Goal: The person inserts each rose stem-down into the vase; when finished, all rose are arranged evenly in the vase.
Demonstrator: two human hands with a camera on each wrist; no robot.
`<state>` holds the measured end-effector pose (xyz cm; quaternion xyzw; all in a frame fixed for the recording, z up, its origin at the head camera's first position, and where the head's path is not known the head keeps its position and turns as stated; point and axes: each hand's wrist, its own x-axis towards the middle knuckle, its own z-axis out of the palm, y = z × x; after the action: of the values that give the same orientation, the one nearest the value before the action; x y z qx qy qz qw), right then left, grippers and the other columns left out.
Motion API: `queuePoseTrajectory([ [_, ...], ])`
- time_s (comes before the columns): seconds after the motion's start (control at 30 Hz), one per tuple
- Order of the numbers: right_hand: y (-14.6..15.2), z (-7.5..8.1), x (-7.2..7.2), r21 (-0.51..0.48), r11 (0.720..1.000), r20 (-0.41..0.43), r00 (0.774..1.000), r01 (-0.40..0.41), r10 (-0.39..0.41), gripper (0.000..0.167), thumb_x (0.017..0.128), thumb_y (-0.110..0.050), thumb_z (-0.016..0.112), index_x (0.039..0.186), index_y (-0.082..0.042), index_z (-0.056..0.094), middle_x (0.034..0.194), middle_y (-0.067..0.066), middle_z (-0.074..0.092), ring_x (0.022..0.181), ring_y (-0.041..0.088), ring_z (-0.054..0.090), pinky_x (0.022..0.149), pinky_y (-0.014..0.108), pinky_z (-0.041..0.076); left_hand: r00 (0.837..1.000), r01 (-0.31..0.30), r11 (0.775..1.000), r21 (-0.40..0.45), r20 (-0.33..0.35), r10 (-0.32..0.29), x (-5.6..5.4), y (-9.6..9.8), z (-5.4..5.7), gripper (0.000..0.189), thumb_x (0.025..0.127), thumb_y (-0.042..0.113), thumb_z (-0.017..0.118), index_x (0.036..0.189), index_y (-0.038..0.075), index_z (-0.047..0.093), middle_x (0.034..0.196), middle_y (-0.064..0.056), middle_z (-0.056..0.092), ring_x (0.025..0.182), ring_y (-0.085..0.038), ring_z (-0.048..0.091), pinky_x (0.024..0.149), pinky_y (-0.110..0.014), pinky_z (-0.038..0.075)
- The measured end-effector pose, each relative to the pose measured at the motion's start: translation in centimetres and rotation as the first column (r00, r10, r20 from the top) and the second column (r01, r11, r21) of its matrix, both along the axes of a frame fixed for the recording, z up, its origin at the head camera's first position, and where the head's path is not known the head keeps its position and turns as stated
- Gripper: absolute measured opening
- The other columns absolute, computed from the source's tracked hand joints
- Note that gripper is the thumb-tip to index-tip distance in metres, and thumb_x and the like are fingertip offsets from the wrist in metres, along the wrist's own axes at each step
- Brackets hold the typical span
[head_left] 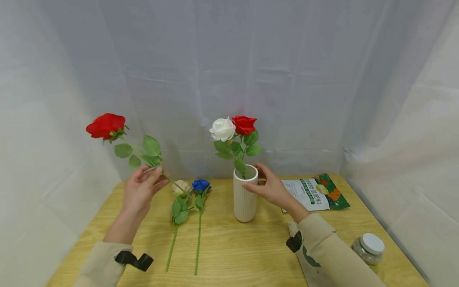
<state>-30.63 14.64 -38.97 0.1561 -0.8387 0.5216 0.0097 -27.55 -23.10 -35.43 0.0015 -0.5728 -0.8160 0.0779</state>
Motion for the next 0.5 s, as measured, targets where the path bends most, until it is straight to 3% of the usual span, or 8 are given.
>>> queuePoseTrajectory([
  [0.23, 0.0, 0.1, 0.0, 0.004, 1.000, -0.006, 1.000, -0.003, 0.003, 0.077, 0.094, -0.035, 0.082, 0.156, -0.012, 0.043, 0.149, 0.016, 0.057, 0.138, 0.039, 0.056, 0.112, 0.053, 0.052, 1.000, -0.003, 0.986, 0.166, 0.011, 0.001, -0.1, 0.6, 1.1, 0.017, 0.100, 0.010, 0.071, 0.104, 0.011, 0.055, 0.090, 0.002, 0.075, 0.090, -0.017, 0.077, 0.086, -0.029, 0.065],
  [0.5, -0.1, 0.1, 0.2, 0.000, 1.000, -0.004, 1.000, 0.002, -0.002, 0.076, 0.094, -0.033, 0.082, 0.156, -0.012, 0.044, 0.148, 0.014, 0.058, 0.137, 0.035, 0.057, 0.112, 0.053, 0.052, 1.000, -0.027, 0.968, 0.250, 0.004, 0.027, -0.3, 1.8, 2.3, 0.017, 0.099, 0.007, 0.071, 0.107, 0.007, 0.057, 0.088, -0.003, 0.076, 0.087, -0.020, 0.078, 0.085, -0.031, 0.065],
])
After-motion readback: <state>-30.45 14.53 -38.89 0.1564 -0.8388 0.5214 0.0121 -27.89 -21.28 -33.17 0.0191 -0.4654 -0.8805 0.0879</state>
